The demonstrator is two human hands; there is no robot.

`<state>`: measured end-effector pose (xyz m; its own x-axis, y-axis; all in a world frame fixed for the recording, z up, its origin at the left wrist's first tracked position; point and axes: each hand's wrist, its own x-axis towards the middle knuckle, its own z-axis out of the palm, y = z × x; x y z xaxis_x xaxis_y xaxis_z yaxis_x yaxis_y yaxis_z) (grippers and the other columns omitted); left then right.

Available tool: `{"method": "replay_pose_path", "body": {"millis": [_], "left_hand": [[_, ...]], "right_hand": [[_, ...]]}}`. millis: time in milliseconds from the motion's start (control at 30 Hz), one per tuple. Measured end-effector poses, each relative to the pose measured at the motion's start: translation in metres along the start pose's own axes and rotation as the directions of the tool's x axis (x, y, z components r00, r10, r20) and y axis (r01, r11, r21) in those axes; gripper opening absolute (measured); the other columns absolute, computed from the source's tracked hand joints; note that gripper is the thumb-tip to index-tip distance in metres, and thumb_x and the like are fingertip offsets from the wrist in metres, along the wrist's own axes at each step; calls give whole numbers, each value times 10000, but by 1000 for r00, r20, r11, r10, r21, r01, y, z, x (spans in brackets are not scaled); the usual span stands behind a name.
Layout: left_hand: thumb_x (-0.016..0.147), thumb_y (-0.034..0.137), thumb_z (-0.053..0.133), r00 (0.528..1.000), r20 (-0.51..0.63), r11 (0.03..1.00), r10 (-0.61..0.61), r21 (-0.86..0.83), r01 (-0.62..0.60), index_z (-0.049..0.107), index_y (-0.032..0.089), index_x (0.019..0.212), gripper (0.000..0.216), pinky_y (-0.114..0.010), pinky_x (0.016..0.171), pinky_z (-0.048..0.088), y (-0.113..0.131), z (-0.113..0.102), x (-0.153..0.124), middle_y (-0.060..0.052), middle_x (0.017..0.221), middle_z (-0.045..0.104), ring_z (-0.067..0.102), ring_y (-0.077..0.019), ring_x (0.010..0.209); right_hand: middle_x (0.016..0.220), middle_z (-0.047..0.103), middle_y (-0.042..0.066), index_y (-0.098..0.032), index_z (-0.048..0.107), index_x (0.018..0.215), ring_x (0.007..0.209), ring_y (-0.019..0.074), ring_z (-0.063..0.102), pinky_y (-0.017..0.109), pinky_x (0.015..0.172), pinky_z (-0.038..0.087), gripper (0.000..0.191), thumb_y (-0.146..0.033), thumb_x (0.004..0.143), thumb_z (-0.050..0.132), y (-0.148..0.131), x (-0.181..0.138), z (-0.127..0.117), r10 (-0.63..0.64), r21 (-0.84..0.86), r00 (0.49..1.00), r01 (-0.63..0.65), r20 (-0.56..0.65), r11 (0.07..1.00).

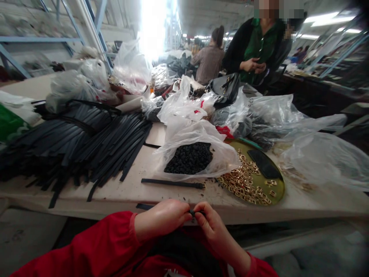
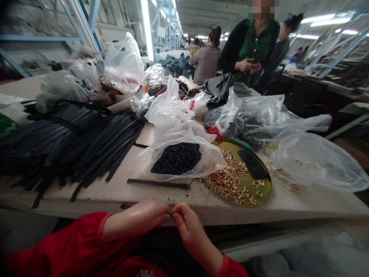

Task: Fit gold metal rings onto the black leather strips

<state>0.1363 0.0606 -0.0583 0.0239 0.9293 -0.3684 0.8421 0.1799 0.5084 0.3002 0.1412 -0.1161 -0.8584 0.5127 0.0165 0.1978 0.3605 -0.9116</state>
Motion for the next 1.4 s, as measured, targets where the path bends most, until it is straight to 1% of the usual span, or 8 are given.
{"method": "replay_pose_path", "body": {"millis": [133, 433, 567, 767, 967, 1200, 1300, 1400], "left_hand": [[827, 356, 400, 1000, 4, 999, -29, 31, 29, 649, 187, 796, 302, -236, 486, 321, 1, -7, 2, -57, 704, 657, 564, -165, 588], [838, 330, 366, 1000, 25, 999, 1, 49, -2, 654, 161, 881, 337, -292, 535, 396, 10, -11, -2, -116, 803, 681, 632, -269, 717], [844, 354, 374, 1000, -10, 996, -19, 83, 20, 648, 173, 860, 329, -273, 498, 378, 5, -11, -6, -98, 775, 681, 635, -254, 691], [858, 341, 350, 999, -38, 991, 16, 132, -10, 635, 167, 859, 334, -274, 504, 380, 0, 6, 1, -107, 774, 685, 641, -248, 690], [866, 347, 354, 997, -4, 993, 75, 87, -74, 615, 180, 835, 312, -239, 506, 365, 0, -2, -2, -62, 779, 679, 615, -185, 665], [861, 377, 367, 986, -160, 990, 48, 136, -26, 601, 177, 853, 308, -254, 568, 415, -14, -2, 11, -67, 805, 662, 620, -209, 705], [812, 426, 466, 945, -326, 983, -38, 157, 93, 576, 163, 893, 296, -288, 606, 432, -37, -6, 27, -77, 814, 642, 609, -229, 729], [833, 297, 460, 889, -453, 969, -60, 188, 162, 578, 156, 888, 191, -312, 681, 431, -57, -2, 42, -90, 874, 619, 586, -229, 809]], "right_hand": [[820, 556, 18, -202, 465, 963, 716, 142, 516, 252, 631, 395, 169, -319, 877, 379, 2, 4, -4, 35, 19, 999, -35, 6, 999], [788, 554, 13, -207, 477, 909, 700, 136, 521, 243, 624, 409, 176, -332, 885, 357, 8, 2, -2, -24, 9, 1000, 24, 7, 1000], [805, 568, 10, -220, 476, 922, 732, 139, 535, 243, 649, 414, 148, -309, 886, 364, 7, 2, -1, -51, -50, 999, 51, 2, 997], [863, 576, 13, -240, 441, 994, 779, 137, 554, 238, 680, 429, 136, -261, 889, 357, 8, 2, 4, -132, -77, 991, 130, -11, 988], [875, 570, 11, -252, 383, 1102, 776, 132, 560, 233, 674, 435, 216, -258, 887, 361, -1, -2, 3, -114, -57, 993, 114, -13, 992], [730, 555, 7, -192, 405, 1076, 640, 142, 552, 253, 581, 437, 240, -319, 884, 339, 8, 26, -4, -65, -96, 998, 62, -28, 993], [727, 586, 38, -173, 482, 943, 675, 178, 568, 298, 617, 439, 227, -332, 881, 332, 22, 54, -14, -57, -323, 989, 9, -140, 947], [810, 620, 93, -159, 558, 847, 793, 227, 573, 369, 726, 435, 265, -287, 877, 328, 38, 75, -20, -172, -597, 960, 6, -221, 802]]}}
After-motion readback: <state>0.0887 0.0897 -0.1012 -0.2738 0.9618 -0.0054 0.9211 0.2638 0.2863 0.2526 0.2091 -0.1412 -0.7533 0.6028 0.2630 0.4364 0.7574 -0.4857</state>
